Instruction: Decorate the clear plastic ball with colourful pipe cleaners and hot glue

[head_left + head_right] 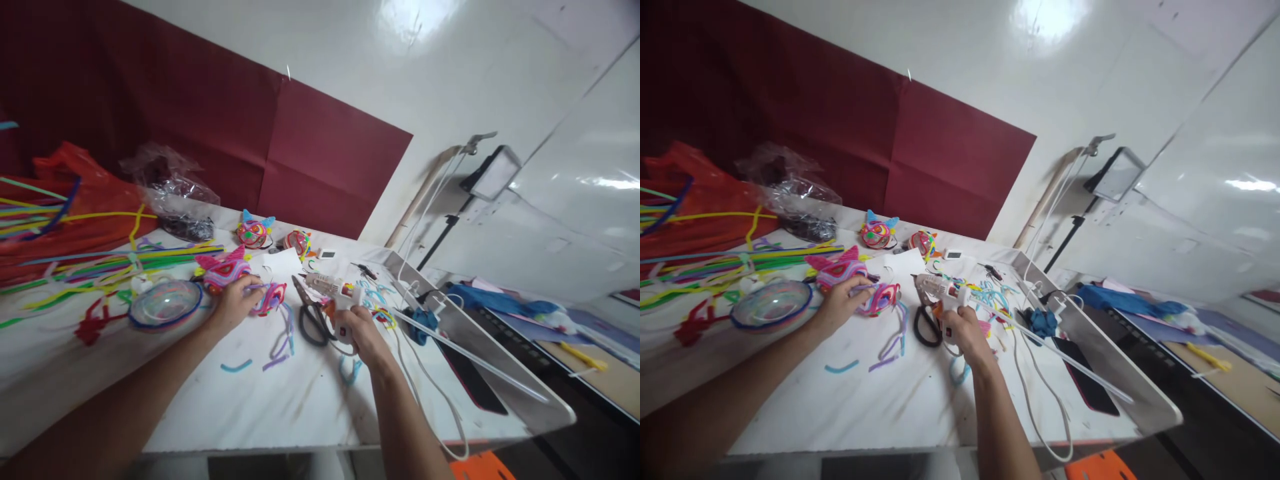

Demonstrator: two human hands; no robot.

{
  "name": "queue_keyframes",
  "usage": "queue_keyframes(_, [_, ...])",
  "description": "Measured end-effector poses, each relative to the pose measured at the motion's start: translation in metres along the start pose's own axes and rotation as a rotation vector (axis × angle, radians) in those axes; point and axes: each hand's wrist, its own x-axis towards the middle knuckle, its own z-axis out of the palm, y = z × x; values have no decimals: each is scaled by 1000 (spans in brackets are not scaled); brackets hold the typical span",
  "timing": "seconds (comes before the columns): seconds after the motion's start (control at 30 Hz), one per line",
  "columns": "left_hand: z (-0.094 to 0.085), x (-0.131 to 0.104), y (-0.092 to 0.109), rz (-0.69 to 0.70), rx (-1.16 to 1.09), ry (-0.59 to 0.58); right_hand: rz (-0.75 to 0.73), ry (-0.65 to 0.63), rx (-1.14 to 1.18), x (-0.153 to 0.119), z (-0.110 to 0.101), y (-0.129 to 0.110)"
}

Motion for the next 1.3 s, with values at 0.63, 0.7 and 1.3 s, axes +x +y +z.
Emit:
queue_keyframes(0.63, [2, -5, 3, -127, -101, -76, -205, -392, 72, -4, 11, -9])
queue_keyframes(0.7, [2, -5, 3, -115, -97, -99, -209, -399, 71, -3, 10, -8])
queue_keyframes(1.3, [3, -5, -4, -134, -104, -134, -205, -416, 88, -2, 11, 2])
